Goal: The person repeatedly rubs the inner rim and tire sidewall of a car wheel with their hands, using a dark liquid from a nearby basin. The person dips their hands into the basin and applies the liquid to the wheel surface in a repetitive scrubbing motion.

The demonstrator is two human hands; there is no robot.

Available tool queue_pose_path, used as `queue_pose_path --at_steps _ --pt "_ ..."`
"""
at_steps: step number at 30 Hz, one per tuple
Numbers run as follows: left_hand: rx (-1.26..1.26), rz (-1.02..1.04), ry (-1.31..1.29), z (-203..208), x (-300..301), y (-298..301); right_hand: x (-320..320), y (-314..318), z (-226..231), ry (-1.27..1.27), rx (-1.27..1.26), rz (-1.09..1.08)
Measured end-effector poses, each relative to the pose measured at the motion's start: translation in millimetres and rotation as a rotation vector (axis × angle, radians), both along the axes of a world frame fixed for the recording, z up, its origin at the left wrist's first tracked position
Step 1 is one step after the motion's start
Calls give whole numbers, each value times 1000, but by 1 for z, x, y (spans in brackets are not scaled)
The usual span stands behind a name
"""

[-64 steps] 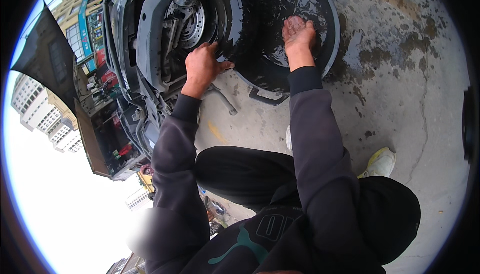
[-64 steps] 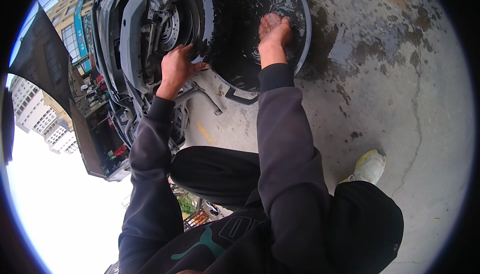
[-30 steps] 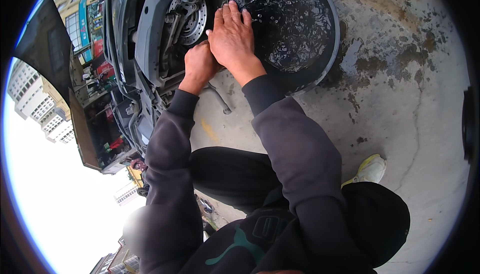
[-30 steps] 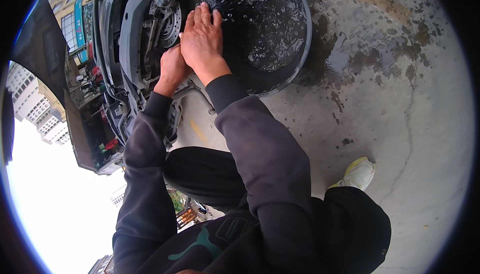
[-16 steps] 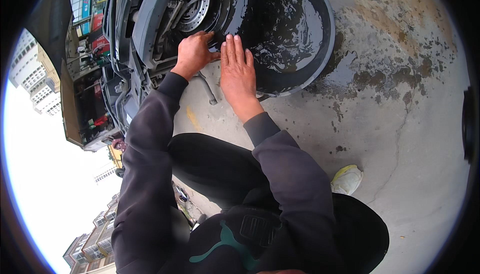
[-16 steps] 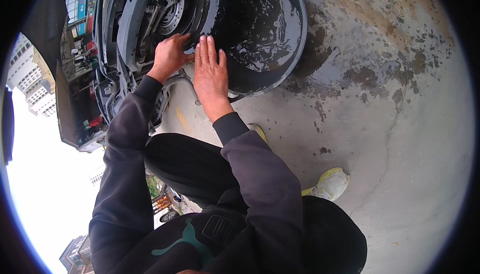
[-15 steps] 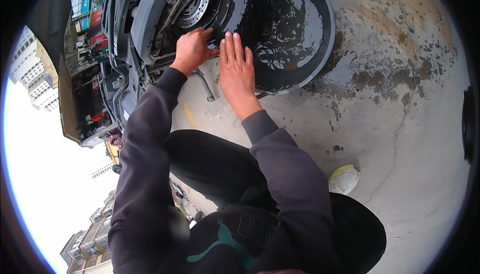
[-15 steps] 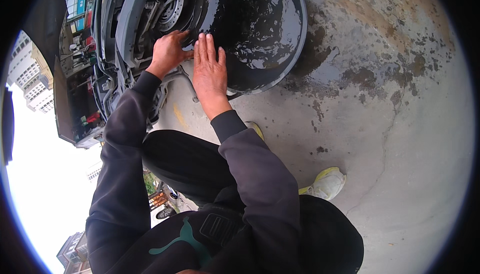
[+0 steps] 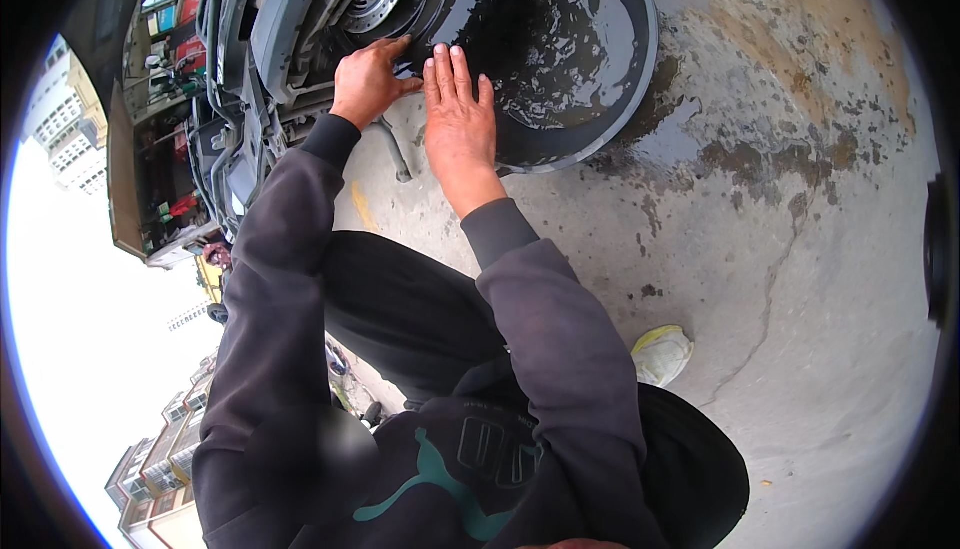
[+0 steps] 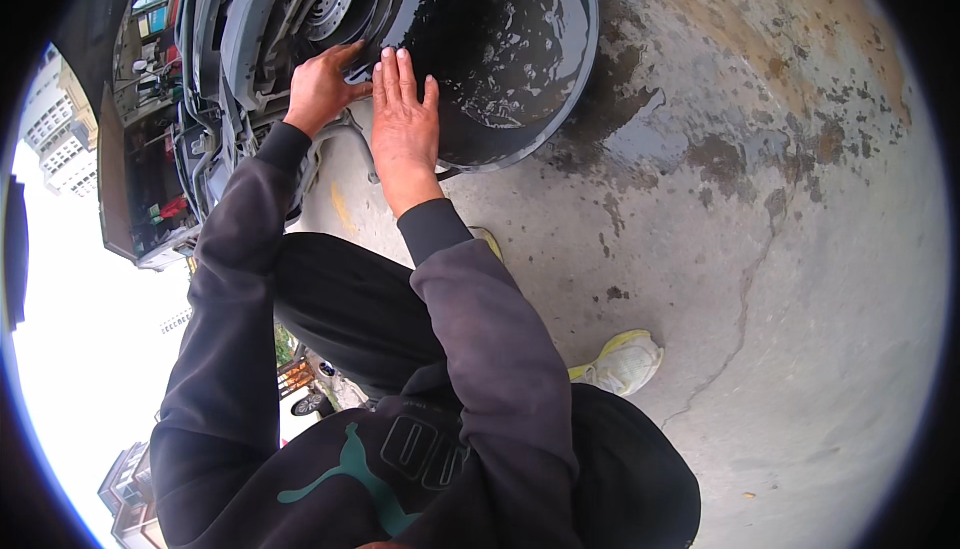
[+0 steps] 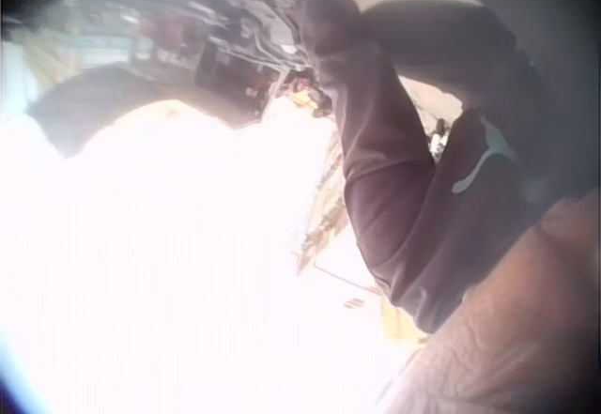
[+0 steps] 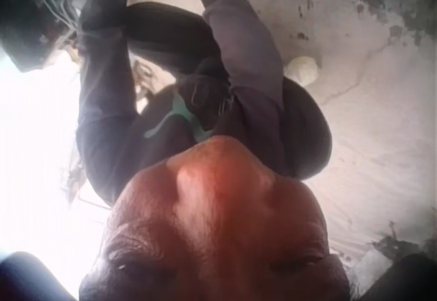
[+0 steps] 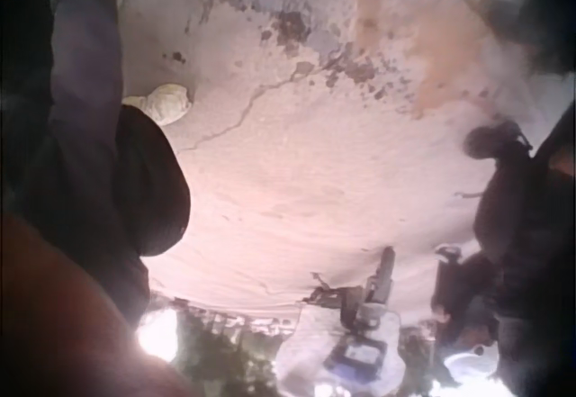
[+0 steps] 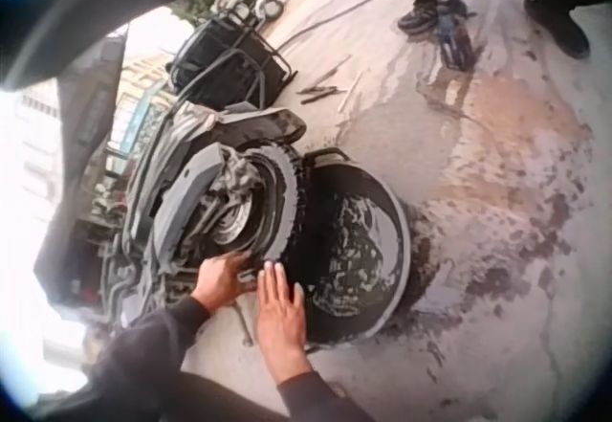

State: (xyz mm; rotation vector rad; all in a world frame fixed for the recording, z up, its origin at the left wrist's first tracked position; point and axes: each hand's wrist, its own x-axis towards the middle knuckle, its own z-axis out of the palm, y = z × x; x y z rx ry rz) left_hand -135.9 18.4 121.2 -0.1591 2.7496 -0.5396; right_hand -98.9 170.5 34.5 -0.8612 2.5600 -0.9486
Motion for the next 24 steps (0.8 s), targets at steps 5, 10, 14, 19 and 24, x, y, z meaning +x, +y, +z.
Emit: queue_pose_path --at_steps 5,10,14,19,24 --pt "8 11 3 -1 1 2 6 14 2 -72 -189 -132" --pt "33 33 6 2 0 6 25 17 3 -303 4 23" --pt "-4 95 -41 4 -4 13 44 20 -3 -279 97 123" --pt "4 127 -52 4 -7 15 52 14 -13 -207 156 114" --pt "11 72 -29 2 0 3 55 16 -22 -248 139 145"
